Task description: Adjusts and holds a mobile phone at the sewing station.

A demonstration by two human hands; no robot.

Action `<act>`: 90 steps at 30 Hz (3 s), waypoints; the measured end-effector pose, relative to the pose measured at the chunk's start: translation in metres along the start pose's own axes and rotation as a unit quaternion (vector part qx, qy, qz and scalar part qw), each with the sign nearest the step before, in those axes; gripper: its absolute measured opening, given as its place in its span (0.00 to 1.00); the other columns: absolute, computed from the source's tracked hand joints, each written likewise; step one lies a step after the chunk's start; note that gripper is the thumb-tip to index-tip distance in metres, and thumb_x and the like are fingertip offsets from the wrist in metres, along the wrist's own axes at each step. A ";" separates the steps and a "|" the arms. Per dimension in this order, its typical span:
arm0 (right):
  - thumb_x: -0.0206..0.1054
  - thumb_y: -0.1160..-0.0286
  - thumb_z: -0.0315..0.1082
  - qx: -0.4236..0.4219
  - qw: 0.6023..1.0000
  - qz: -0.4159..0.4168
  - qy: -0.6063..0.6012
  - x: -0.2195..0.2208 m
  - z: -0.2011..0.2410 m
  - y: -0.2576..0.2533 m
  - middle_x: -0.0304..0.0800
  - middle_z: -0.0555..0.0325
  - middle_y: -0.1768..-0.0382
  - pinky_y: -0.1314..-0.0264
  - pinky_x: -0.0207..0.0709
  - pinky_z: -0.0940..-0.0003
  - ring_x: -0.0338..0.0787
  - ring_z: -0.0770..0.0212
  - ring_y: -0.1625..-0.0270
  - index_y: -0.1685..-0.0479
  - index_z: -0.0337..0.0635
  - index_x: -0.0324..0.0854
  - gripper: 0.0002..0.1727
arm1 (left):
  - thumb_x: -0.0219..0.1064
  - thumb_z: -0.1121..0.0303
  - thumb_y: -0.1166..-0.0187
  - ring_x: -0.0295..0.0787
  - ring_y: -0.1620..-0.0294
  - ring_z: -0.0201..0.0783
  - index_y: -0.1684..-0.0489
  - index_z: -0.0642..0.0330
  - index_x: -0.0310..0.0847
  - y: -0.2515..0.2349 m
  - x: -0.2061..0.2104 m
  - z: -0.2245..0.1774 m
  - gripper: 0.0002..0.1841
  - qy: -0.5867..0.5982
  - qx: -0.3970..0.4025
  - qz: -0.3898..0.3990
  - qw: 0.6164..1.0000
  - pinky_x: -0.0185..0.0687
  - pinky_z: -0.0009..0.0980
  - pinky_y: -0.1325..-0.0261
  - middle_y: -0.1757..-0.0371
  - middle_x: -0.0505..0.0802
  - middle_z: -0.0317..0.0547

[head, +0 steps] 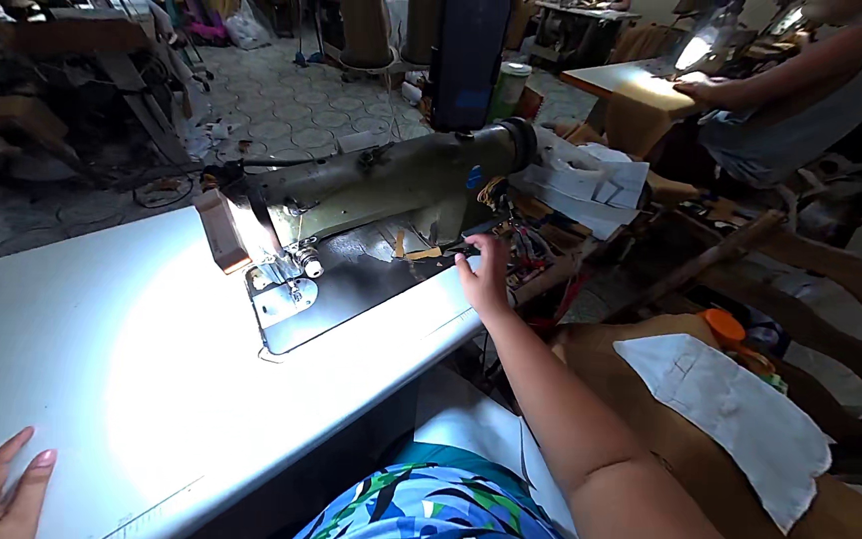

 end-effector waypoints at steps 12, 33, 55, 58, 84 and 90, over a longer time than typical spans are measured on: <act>0.54 0.20 0.34 -0.052 0.889 -0.143 -0.432 -0.037 0.060 -0.178 0.67 0.39 0.19 0.27 0.76 0.63 0.78 0.58 0.25 0.07 0.36 0.44 0.40 | 0.57 0.52 0.13 0.59 0.12 0.70 0.18 0.59 0.74 0.002 0.001 0.003 0.29 -0.004 0.017 -0.017 1.000 0.45 0.71 0.18 0.14 0.71 0.67; 0.58 0.33 0.20 -0.046 0.916 -0.091 -0.389 -0.024 0.059 -0.174 0.86 0.41 0.41 0.42 0.85 0.65 0.90 0.61 0.45 0.08 0.38 0.47 0.45 | 0.57 0.50 0.14 0.60 0.11 0.65 0.18 0.55 0.75 0.000 0.002 0.002 0.29 -0.023 0.007 -0.015 1.000 0.48 0.69 0.17 0.14 0.72 0.63; 0.56 0.30 0.25 -0.026 0.917 -0.080 -0.391 -0.028 0.062 -0.173 0.84 0.41 0.41 0.37 0.81 0.67 0.87 0.63 0.43 0.06 0.39 0.44 0.44 | 0.57 0.52 0.14 0.60 0.12 0.67 0.18 0.56 0.75 0.004 0.000 0.000 0.28 -0.007 0.010 -0.023 1.000 0.47 0.69 0.17 0.14 0.72 0.64; 0.57 0.25 0.29 -0.018 0.913 -0.082 -0.399 -0.029 0.063 -0.173 0.83 0.41 0.41 0.37 0.80 0.67 0.87 0.64 0.44 0.07 0.39 0.46 0.42 | 0.58 0.52 0.14 0.60 0.12 0.67 0.18 0.57 0.75 0.003 0.000 0.001 0.28 -0.006 0.012 -0.023 1.000 0.47 0.69 0.17 0.14 0.72 0.65; 0.56 0.10 0.42 0.018 0.938 -0.060 -0.341 -0.059 0.097 -0.220 0.86 0.47 0.39 0.35 0.83 0.63 0.90 0.63 0.41 0.22 0.38 0.70 0.24 | 0.60 0.52 0.15 0.61 0.13 0.70 0.19 0.55 0.76 0.001 0.002 0.008 0.28 0.004 0.013 -0.029 1.000 0.46 0.72 0.19 0.15 0.72 0.66; 0.57 0.10 0.42 0.015 0.937 -0.056 -0.344 -0.059 0.096 -0.220 0.86 0.46 0.39 0.36 0.84 0.63 0.90 0.62 0.41 0.22 0.37 0.69 0.25 | 0.60 0.52 0.15 0.60 0.13 0.71 0.19 0.57 0.76 0.002 0.001 0.006 0.28 0.009 0.021 -0.028 0.999 0.44 0.73 0.19 0.15 0.72 0.68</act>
Point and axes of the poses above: each hand's wrist, its own y-axis away from the middle knuckle, its own x-axis out of the palm, z = x × y, the point moved 5 cm from there along -y, towards the middle knuckle
